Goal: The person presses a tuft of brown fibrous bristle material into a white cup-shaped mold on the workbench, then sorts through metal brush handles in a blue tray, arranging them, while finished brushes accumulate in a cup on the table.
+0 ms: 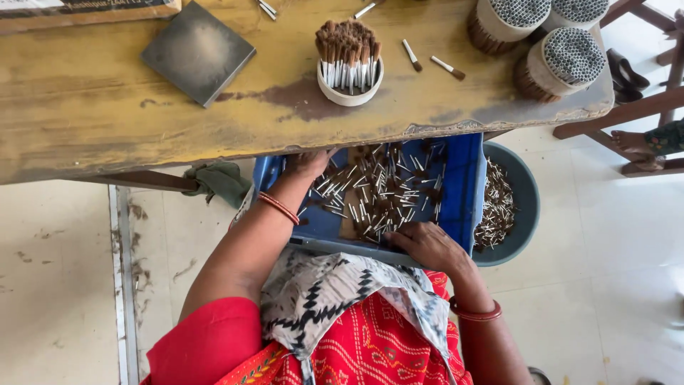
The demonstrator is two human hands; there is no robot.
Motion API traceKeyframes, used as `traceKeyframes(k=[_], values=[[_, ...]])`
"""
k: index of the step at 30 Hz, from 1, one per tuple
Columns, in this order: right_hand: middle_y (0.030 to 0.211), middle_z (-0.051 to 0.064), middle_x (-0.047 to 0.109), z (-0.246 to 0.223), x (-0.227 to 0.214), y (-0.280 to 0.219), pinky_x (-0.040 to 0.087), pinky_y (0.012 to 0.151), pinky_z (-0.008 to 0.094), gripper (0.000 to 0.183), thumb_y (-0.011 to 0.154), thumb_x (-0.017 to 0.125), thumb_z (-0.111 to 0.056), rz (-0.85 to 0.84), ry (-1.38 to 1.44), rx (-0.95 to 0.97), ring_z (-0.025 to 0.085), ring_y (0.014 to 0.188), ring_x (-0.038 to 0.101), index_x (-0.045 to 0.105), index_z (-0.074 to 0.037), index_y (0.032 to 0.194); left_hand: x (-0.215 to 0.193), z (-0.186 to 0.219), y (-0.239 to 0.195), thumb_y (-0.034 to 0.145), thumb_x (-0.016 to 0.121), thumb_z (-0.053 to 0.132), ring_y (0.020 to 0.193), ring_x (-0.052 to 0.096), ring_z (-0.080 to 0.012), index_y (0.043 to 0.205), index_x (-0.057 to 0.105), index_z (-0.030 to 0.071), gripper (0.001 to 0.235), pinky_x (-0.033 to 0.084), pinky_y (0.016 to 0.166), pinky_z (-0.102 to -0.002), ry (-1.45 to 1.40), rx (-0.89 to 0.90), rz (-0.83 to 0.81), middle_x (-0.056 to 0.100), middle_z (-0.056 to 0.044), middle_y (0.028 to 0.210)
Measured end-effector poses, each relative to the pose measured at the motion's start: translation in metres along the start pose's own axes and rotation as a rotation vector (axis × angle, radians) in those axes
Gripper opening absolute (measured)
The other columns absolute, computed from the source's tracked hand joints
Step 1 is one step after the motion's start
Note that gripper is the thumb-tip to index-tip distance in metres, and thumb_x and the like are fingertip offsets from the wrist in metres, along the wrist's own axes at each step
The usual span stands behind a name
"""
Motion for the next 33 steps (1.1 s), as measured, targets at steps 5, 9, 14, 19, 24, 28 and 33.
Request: traceKeyframes(k=[5,9,14,19,24,28,33], values=[[0.076,0.020,0.070,-0.001,-0.007,-0.007,0.049,0.065,0.048,0.042,0.098,0.058,-0.039,0.082,-0.048,-0.047,0.039,0.072,0.066,0.075,-0.003,0.087,-0.117,0.046,-0.003,0.091,0.058,0.070,0.141,0.042,-0.0404,0.150,0.044,0.003,0.090,0.028,0.120,-0.052,-0.153,-0.283,-0.175,0.046,-0.023,0.153],[0.072,0.023,0.067,0.002,-0.010,-0.012,0.049,0.064,0.048,0.046,0.097,0.061,-0.040,0.102,-0.003,0.003,0.040,0.068,0.066,0.074,0.000,0.080,-0.018,0.059,-0.014,0.094,0.058,0.070,0.153,0.031,-0.0417,0.158,0.028,0.001,0.099,0.022,0.128,-0.047,-0.451,-0.342,-0.081,0.036,-0.028,0.163],[0.074,0.023,0.069,0.002,-0.021,-0.015,0.051,0.064,0.047,0.041,0.094,0.064,-0.039,0.110,0.056,0.054,0.040,0.068,0.067,0.076,-0.001,0.084,-0.053,0.204,0.003,0.095,0.055,0.069,0.155,0.016,-0.0426,0.163,-0.004,0.004,0.111,0.015,0.126,-0.047,-0.940,-0.164,-0.491,0.012,-0.029,0.168],[0.080,0.021,0.073,0.005,-0.018,-0.010,0.054,0.067,0.045,0.037,0.092,0.066,-0.039,0.107,0.111,0.085,0.038,0.074,0.071,0.078,-0.004,0.089,-0.085,0.209,0.017,0.104,0.051,0.059,0.160,0.020,-0.0396,0.165,0.011,0.009,0.088,0.014,0.130,-0.048,-0.733,0.152,-0.545,0.020,-0.023,0.172],[0.085,0.020,0.074,0.008,-0.016,-0.007,0.055,0.067,0.045,0.037,0.094,0.064,-0.039,0.112,0.134,0.096,0.038,0.078,0.072,0.080,-0.005,0.092,0.024,0.044,-0.029,0.094,0.036,0.007,0.151,0.037,-0.0385,0.168,0.020,-0.005,0.077,0.031,0.130,-0.045,-0.127,0.084,-0.676,0.034,-0.031,0.163],[0.085,0.020,0.074,0.005,-0.017,-0.003,0.054,0.067,0.046,0.037,0.094,0.064,-0.039,0.110,0.105,0.070,0.039,0.077,0.071,0.079,-0.005,0.091,-0.075,0.000,-0.054,0.098,0.047,0.014,0.142,0.048,-0.0349,0.152,0.041,-0.004,0.057,0.038,0.119,-0.046,0.363,0.003,-0.652,0.049,-0.025,0.153],[0.083,0.019,0.074,-0.002,-0.023,-0.004,0.054,0.065,0.046,0.036,0.094,0.065,-0.038,0.091,0.131,0.098,0.038,0.076,0.071,0.079,-0.005,0.089,-0.231,0.072,-0.010,0.087,0.062,0.016,0.130,0.056,-0.0360,0.142,0.047,-0.004,0.060,0.046,0.109,-0.044,0.038,-0.062,-0.810,0.058,-0.025,0.139]])
Point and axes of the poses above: each hand's wrist, its own y-axis towards the middle knuckle, its own x-axis out of the palm, z = x × y, the point moved 5 cm from there along y, towards the middle knuckle
